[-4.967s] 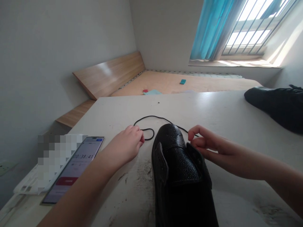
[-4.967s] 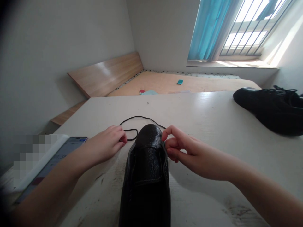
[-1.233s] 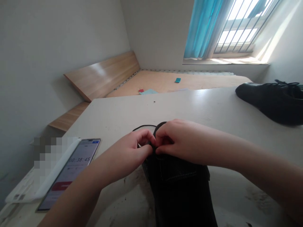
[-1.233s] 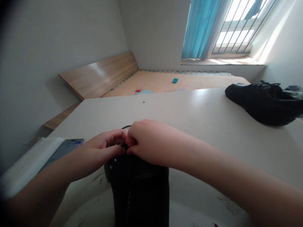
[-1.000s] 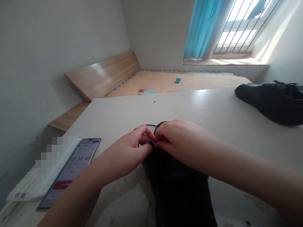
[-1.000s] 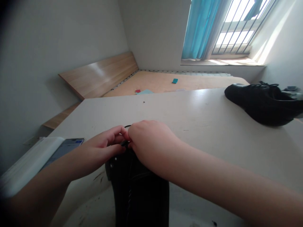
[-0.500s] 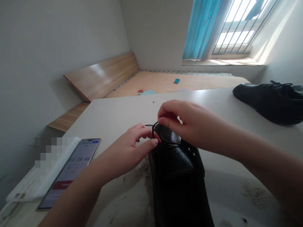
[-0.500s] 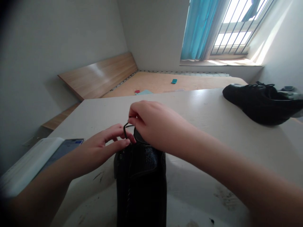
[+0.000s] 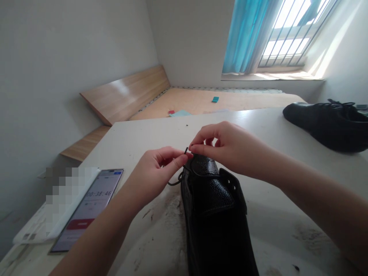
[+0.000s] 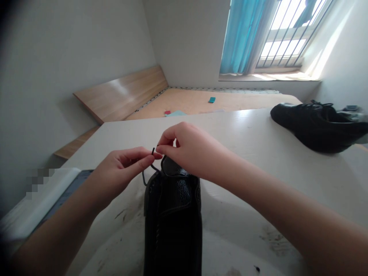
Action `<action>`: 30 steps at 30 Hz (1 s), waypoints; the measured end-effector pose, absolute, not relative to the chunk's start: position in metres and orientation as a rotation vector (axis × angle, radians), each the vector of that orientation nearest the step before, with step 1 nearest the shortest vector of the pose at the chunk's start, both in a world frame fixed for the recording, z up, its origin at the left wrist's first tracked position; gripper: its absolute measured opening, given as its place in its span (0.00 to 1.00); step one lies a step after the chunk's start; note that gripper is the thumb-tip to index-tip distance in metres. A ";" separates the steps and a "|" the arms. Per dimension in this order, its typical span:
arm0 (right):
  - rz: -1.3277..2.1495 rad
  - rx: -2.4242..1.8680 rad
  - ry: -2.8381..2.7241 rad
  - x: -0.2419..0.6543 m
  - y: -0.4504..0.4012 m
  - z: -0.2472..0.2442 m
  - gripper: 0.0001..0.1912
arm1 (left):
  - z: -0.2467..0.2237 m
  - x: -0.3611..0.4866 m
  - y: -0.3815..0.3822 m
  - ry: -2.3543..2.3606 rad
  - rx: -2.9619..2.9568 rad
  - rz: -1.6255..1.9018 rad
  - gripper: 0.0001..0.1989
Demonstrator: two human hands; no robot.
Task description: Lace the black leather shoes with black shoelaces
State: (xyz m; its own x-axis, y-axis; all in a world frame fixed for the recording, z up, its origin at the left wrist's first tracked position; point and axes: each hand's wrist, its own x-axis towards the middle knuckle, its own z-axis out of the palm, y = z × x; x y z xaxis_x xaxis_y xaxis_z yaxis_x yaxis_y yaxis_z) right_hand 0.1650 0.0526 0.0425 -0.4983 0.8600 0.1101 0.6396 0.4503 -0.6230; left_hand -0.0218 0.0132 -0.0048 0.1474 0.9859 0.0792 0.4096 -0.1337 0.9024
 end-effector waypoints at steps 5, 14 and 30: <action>0.930 -1.225 -2.120 0.158 0.058 0.030 0.06 | -0.012 -0.017 0.018 1.349 1.519 1.085 0.11; 1.296 -0.900 -1.828 0.151 0.064 0.005 0.05 | -0.010 -0.014 0.012 1.498 1.764 1.101 0.14; 1.792 -0.763 -1.404 0.150 0.052 0.022 0.09 | -0.069 -0.028 0.046 1.845 2.167 0.470 0.24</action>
State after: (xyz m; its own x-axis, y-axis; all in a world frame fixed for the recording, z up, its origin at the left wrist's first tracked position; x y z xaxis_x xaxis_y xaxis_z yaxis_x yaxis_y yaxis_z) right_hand 0.1499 0.0518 0.0218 -0.5624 0.8267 -0.0177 -0.1803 -0.1435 -0.9731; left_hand -0.0276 0.0463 -0.0690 0.1431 0.9866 0.0781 0.9035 -0.1624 0.3966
